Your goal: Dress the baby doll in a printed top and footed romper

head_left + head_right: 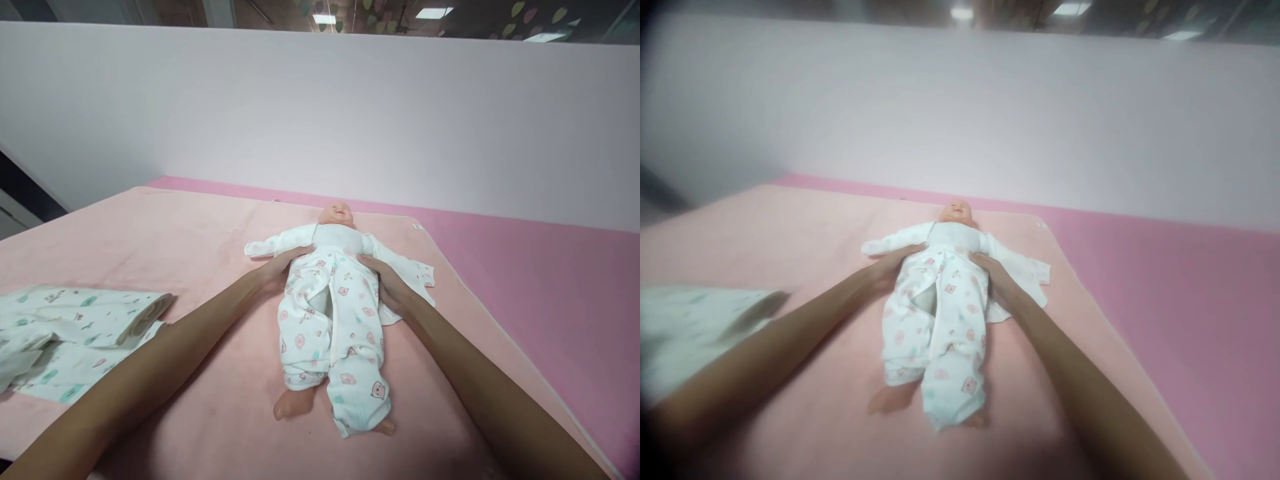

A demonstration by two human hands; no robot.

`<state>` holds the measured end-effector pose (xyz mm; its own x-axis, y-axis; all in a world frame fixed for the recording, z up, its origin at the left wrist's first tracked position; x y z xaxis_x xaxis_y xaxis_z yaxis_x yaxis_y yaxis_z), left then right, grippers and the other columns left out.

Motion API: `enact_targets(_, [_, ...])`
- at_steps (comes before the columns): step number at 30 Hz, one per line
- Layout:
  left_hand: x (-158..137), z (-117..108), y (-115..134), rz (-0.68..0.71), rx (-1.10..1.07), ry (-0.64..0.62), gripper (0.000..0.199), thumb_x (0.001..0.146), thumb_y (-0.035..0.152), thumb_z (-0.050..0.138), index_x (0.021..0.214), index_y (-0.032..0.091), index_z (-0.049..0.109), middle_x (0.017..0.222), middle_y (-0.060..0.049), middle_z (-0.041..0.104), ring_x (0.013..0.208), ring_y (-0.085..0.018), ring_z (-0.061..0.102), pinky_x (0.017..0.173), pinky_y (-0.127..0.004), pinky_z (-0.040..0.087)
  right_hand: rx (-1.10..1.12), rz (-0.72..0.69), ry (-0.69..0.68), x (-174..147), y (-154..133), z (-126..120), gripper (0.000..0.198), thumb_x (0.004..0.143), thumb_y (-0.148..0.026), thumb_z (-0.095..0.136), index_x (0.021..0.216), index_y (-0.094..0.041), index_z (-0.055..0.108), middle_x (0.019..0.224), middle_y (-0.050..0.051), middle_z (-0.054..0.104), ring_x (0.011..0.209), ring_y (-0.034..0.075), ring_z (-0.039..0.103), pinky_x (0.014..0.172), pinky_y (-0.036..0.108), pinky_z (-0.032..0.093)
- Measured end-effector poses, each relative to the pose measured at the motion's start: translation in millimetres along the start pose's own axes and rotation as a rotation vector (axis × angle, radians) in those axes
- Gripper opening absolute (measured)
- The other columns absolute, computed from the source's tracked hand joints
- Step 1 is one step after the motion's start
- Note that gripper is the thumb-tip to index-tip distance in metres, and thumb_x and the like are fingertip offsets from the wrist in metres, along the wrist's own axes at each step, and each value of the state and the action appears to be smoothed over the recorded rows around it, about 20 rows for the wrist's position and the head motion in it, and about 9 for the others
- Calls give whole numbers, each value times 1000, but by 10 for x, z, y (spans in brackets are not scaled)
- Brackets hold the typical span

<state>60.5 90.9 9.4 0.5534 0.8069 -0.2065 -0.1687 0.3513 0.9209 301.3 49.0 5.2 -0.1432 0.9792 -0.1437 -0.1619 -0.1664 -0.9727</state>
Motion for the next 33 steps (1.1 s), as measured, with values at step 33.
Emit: enact_targets(33, [-89,152,474,524,810,45,36,93,57,69,90,23,59,90,-1,59,78,-16,51,69,-29,40,-778,-763,180,-173,-342,207,23,98,-38,61,84,-25,49,81,-1,51,75,20,47,73,35,38])
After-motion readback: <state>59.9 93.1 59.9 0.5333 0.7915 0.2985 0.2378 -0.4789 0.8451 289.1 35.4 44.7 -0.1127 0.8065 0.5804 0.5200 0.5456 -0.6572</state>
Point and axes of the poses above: each hand's wrist, its own x-axis towards the middle knuckle, its own z-axis out of the palm, y = z × x, the point moved 4 cm from there along x, towards the middle knuckle
